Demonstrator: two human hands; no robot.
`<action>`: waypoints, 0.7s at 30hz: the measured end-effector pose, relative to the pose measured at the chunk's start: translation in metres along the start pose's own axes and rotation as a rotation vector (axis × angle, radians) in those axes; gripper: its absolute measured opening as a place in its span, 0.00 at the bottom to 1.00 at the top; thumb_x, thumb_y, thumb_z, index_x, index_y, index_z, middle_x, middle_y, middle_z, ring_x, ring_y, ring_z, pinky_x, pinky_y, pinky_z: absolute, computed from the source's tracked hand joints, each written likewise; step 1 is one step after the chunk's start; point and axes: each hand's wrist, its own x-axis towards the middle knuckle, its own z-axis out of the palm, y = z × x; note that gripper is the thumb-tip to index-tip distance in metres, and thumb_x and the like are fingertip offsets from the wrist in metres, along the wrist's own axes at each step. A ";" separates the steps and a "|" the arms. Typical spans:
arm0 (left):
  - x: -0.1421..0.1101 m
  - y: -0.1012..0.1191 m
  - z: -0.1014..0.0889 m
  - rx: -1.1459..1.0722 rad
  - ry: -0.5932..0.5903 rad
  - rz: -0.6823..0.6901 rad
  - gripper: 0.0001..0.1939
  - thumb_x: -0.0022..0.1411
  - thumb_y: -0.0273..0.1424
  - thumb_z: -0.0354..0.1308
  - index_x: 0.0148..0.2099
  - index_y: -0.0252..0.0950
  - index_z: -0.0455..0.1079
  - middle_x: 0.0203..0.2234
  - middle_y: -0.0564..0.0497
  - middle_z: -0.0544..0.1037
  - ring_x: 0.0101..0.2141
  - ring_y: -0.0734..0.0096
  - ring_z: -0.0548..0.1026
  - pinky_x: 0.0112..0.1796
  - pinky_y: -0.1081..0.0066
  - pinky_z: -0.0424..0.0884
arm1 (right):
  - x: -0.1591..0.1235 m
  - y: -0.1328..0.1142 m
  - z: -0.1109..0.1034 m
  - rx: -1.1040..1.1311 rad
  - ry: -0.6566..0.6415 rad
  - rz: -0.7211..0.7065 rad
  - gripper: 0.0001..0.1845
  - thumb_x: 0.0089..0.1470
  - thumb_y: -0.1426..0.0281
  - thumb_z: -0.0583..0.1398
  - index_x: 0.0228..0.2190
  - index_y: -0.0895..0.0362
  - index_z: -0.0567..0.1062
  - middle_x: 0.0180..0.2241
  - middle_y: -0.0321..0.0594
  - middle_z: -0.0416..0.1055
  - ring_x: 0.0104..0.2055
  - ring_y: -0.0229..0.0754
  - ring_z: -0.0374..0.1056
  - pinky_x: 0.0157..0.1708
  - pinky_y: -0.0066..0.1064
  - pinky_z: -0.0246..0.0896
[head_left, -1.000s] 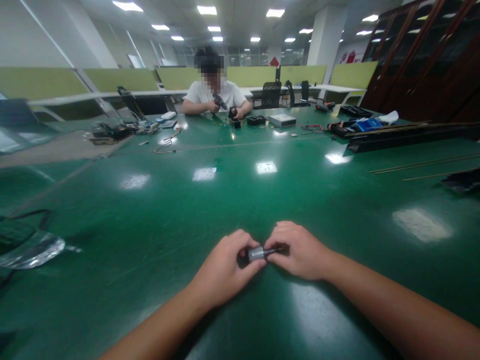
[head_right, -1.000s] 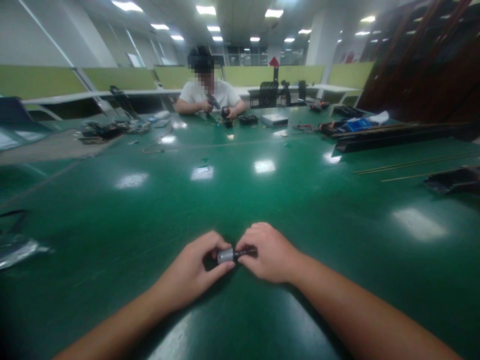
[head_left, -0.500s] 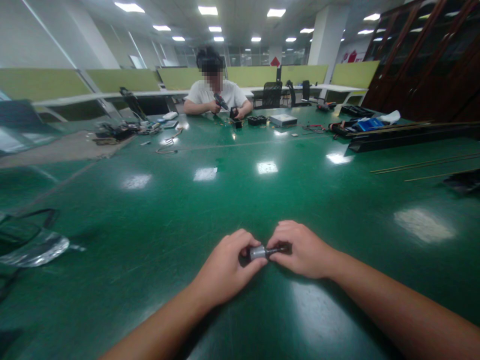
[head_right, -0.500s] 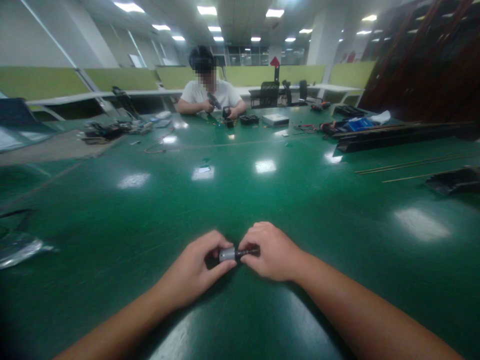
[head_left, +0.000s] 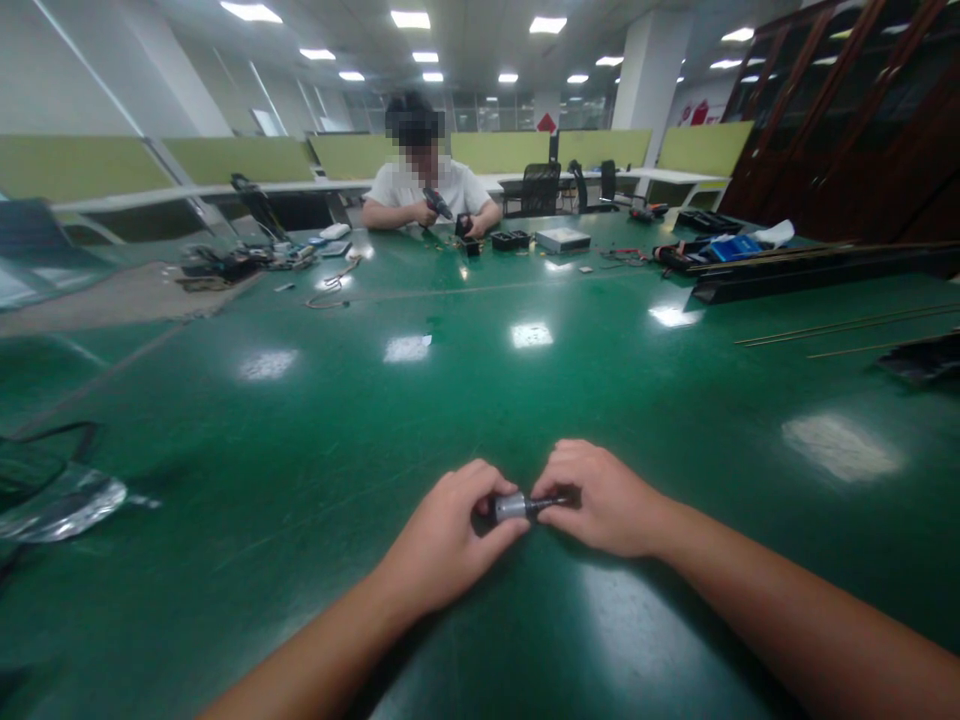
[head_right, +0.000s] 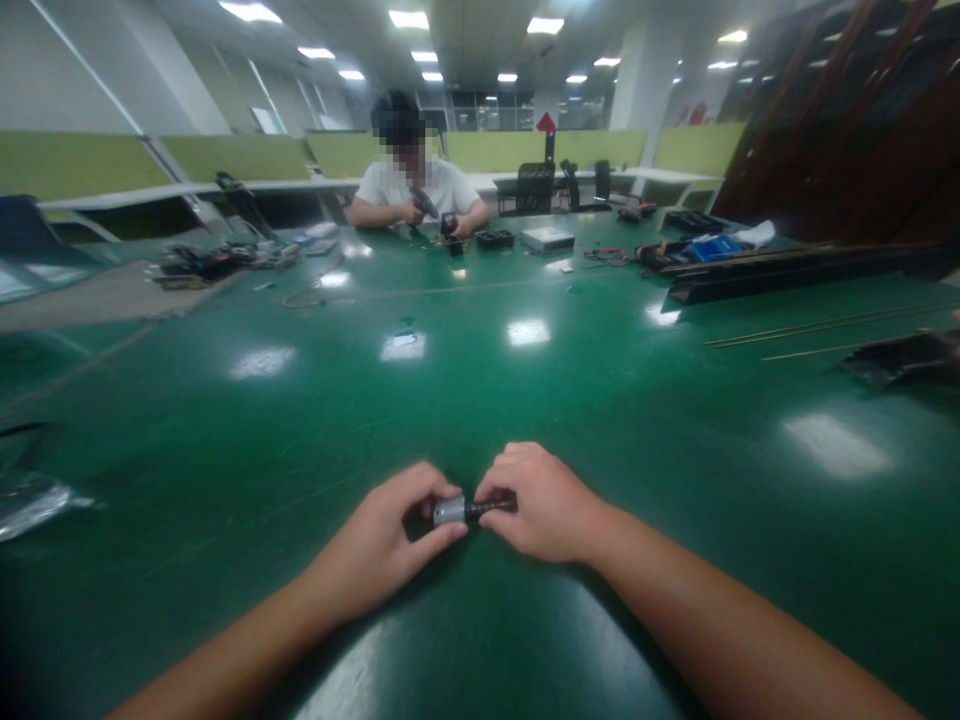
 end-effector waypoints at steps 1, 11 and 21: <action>0.000 0.000 0.000 0.003 -0.002 -0.001 0.06 0.60 0.32 0.62 0.40 0.37 0.71 0.32 0.51 0.73 0.33 0.67 0.70 0.35 0.69 0.65 | 0.000 0.000 -0.001 -0.003 -0.001 0.007 0.05 0.49 0.74 0.66 0.32 0.56 0.79 0.29 0.38 0.75 0.35 0.42 0.67 0.40 0.35 0.58; 0.001 -0.001 0.000 0.005 -0.006 0.014 0.06 0.61 0.33 0.61 0.40 0.37 0.71 0.31 0.51 0.72 0.33 0.67 0.70 0.35 0.69 0.65 | -0.003 0.002 -0.002 -0.026 -0.001 0.003 0.04 0.50 0.74 0.66 0.32 0.56 0.79 0.28 0.38 0.75 0.35 0.43 0.66 0.40 0.36 0.58; 0.001 0.000 -0.001 0.008 -0.010 0.013 0.06 0.61 0.33 0.61 0.40 0.37 0.71 0.31 0.52 0.72 0.33 0.67 0.70 0.36 0.69 0.64 | -0.005 0.002 -0.004 -0.018 -0.013 0.016 0.05 0.50 0.74 0.66 0.32 0.56 0.79 0.29 0.37 0.76 0.35 0.42 0.66 0.40 0.35 0.58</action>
